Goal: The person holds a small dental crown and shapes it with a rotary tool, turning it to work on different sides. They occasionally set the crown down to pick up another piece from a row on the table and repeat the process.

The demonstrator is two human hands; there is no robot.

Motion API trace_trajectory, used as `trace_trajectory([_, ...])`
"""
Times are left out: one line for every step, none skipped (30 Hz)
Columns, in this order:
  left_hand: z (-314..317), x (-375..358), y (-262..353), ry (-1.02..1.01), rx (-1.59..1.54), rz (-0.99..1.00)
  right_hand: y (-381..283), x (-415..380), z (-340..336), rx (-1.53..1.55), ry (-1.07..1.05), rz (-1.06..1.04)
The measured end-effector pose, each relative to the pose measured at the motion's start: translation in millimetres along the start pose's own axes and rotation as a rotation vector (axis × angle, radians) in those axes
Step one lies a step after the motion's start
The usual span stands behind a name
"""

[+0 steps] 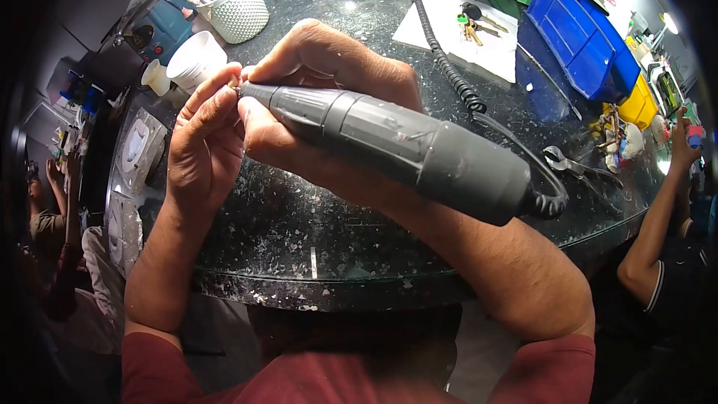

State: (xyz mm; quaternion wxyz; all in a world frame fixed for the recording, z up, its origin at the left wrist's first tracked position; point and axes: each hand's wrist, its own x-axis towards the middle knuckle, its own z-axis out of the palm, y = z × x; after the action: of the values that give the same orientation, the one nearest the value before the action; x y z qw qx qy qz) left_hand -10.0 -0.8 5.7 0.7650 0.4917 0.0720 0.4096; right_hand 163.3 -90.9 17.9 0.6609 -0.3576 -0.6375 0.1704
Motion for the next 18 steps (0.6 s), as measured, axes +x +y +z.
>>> trace_trajectory([-1.0,0.0,-0.4,-0.006,-0.015,-0.005,-0.6,-0.2,0.5,0.0,0.001,0.001])
trace_trajectory([-1.9,0.2,-0.7,-0.013,-0.031,-0.01,-1.6,-0.4,0.8,0.01,0.001,0.017])
trace_trajectory([-2.9,0.3,-0.6,-0.013,-0.031,-0.01,-2.3,-0.5,0.9,0.019,0.001,0.033])
trace_trajectory([-4.1,0.4,-0.1,-0.034,-0.053,-0.018,-2.4,-0.3,0.9,0.019,0.002,0.033])
trace_trajectory([-5.0,0.4,0.1,-0.054,-0.075,-0.025,-2.4,-0.1,0.9,0.019,0.001,0.034])
trace_trajectory([-5.5,0.4,0.0,-0.054,-0.075,-0.026,-2.3,0.1,1.0,0.019,0.001,0.036])
trace_trajectory([-5.9,0.3,0.0,-0.058,-0.076,-0.023,-1.7,0.3,1.2,0.019,0.001,0.036])
trace_trajectory([-6.4,0.3,0.1,-0.062,-0.078,-0.022,-0.9,0.5,1.5,0.018,0.004,0.032])
trace_trajectory([-6.8,0.2,0.2,-0.062,-0.078,-0.022,-0.4,0.6,1.7,0.018,0.007,0.028])
trace_trajectory([-7.2,0.2,0.3,-0.068,-0.088,-0.024,-0.3,0.6,2.0,0.018,0.007,0.028])
trace_trajectory([-7.3,0.2,0.3,-0.074,-0.097,-0.026,-0.3,0.5,2.4,0.025,0.011,0.035])
trace_trajectory([-6.9,0.1,0.1,-0.075,-0.097,-0.027,-0.2,0.5,2.6,0.031,0.016,0.041])
trace_trajectory([-5.9,-0.3,-0.5,-0.055,-0.08,-0.017,-0.8,0.7,1.9,0.031,0.016,0.041])
trace_trajectory([-5.4,-0.6,-0.9,-0.035,-0.063,-0.008,-1.8,1.1,0.8,0.03,0.003,0.037])
trace_trajectory([-5.2,-0.7,-1.0,-0.034,-0.064,-0.009,-2.6,1.3,0.1,0.03,-0.01,0.034])
trace_trajectory([-5.2,-0.7,-0.7,-0.038,-0.069,-0.012,-2.6,1.4,0.1,0.03,-0.009,0.034])
trace_trajectory([-5.4,-0.7,-0.5,-0.042,-0.075,-0.015,-2.6,1.4,0.3,0.029,-0.008,0.038])
trace_trajectory([-6.0,-0.7,-0.2,-0.042,-0.075,-0.015,-2.6,1.5,0.5,0.027,-0.008,0.042])
